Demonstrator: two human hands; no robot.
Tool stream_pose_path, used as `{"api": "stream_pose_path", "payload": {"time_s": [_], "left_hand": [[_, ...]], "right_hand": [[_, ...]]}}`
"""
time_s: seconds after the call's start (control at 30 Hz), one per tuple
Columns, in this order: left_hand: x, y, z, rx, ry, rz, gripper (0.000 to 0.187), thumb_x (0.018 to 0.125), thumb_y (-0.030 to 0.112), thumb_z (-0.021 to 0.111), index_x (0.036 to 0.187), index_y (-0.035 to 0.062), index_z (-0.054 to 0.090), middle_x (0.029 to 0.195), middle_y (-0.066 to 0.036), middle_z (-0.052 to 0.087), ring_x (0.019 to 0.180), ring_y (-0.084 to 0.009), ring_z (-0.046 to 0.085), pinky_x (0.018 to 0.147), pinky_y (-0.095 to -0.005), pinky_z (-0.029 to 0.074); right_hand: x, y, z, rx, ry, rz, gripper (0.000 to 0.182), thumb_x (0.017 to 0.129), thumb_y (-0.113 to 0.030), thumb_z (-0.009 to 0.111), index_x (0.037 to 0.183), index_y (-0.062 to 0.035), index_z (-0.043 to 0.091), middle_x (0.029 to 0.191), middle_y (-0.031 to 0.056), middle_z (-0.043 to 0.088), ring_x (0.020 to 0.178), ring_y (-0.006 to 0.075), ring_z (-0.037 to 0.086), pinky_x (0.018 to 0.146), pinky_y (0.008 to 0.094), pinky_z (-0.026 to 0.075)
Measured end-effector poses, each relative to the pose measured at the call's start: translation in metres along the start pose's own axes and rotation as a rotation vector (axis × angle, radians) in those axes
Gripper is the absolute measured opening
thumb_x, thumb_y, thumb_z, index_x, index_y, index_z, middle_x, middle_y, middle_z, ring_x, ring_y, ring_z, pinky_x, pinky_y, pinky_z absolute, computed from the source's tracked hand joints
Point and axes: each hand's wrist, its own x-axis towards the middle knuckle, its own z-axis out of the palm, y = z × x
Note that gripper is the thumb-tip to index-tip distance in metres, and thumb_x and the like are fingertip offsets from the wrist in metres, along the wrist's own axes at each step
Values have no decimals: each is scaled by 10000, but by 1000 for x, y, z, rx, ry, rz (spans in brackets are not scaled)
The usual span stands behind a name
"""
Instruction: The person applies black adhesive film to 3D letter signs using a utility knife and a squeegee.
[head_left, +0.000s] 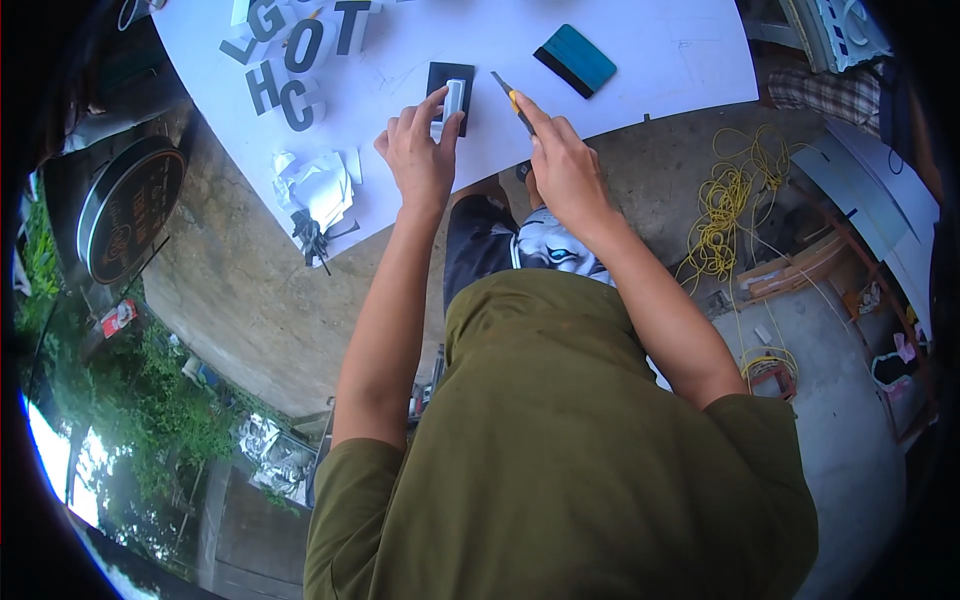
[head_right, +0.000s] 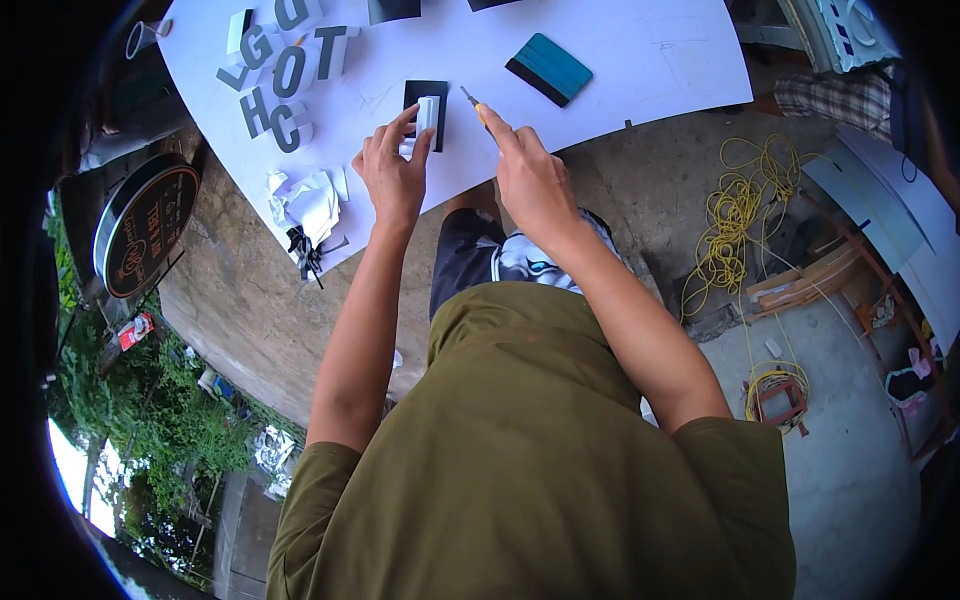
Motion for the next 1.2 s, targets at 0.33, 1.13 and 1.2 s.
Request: {"api": "stream_pose_path", "payload": {"time_s": [0.33,1.13,1.2], "left_hand": [[2,-16,-15,-292,-146,38,652,906,109,869,1505,240,649,1280,-141,585,734,-108,657,721,-302,600],[-15,-13,6,-182,-42,72,903,741,295,979,1549,154,600,1461,-85,644,1088,-255,719,860,-388,612],[-15,-13,8,-202,-35,66,907,742,298,978,1552,155,597,1457,-85,645,1062,-248,721,850,-385,611]], "right_hand": [[4,-3,27,55,-83,2,679,1011,-1,555,1647,-204,429,1123,212,648,941,442,715,865,541,584],[14,-1,37,-23,-155,-44,649,1002,-10,550,1621,-192,482,1134,197,661,913,449,721,846,535,592],[14,-1,37,-26,-165,-42,649,1000,-7,548,1619,-191,486,1136,199,664,920,450,723,852,534,593]]}}
